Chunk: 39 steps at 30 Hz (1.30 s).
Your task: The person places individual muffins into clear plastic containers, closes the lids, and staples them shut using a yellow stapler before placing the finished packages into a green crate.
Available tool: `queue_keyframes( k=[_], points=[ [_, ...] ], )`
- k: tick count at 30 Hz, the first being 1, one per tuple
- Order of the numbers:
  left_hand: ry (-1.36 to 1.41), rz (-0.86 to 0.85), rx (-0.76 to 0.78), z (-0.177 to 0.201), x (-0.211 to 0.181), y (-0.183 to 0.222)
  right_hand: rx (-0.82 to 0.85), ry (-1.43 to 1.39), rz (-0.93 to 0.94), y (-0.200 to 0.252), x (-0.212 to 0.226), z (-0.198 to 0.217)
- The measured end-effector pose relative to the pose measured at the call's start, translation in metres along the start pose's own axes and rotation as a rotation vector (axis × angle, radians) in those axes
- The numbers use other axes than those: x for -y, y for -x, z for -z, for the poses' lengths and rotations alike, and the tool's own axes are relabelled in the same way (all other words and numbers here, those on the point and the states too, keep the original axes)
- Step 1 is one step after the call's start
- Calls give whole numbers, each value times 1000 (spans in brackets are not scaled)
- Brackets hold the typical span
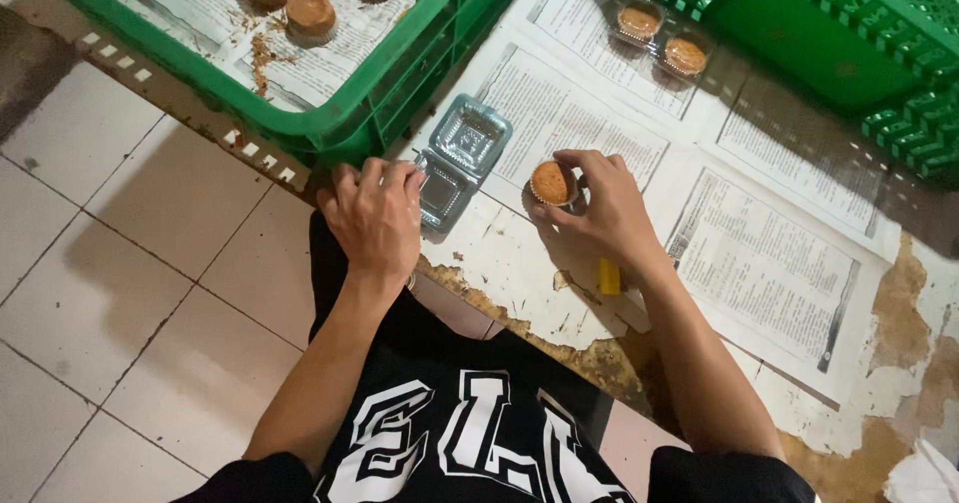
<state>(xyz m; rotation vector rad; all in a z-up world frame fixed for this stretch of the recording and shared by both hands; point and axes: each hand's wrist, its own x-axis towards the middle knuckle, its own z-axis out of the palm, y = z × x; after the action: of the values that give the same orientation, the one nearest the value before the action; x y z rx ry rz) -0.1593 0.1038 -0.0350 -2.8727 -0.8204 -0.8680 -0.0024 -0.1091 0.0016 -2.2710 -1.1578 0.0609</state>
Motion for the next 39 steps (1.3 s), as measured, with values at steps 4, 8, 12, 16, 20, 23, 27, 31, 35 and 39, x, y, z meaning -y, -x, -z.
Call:
queue_keyframes(
  k=[4, 8, 12, 16, 20, 23, 27, 31, 35, 39],
  points=[
    [328, 204, 328, 20, -3, -19, 21, 24, -8, 1, -3, 0],
    [363, 199, 390, 18, 2, -22, 44, 7, -21, -1, 3, 7],
    [305, 162, 415, 26, 4, -26, -25, -120, -69, 2, 16, 19],
    [342, 172, 475, 31, 4, -31, -136, -373, -127, 13, 33, 8],
    [341, 187, 494, 31, 2, -31, 99, -406, -245, 10, 65, -4],
    [352, 178, 493, 41, -2, -34, 165, -349, -202, 1, 75, -15],
    [350, 201, 552, 51, -5, -38, 166, -462, -297, -9, 77, -30],
    [381, 237, 568, 53, 0, -40, 155, -592, -421, -14, 81, -37],
    [381, 209, 526, 47, 0, -36, 99, -493, -392, -12, 82, -34],
    [479, 138, 360, 58, -2, -37, 53, -834, -411, -14, 89, -26]
  ],
)
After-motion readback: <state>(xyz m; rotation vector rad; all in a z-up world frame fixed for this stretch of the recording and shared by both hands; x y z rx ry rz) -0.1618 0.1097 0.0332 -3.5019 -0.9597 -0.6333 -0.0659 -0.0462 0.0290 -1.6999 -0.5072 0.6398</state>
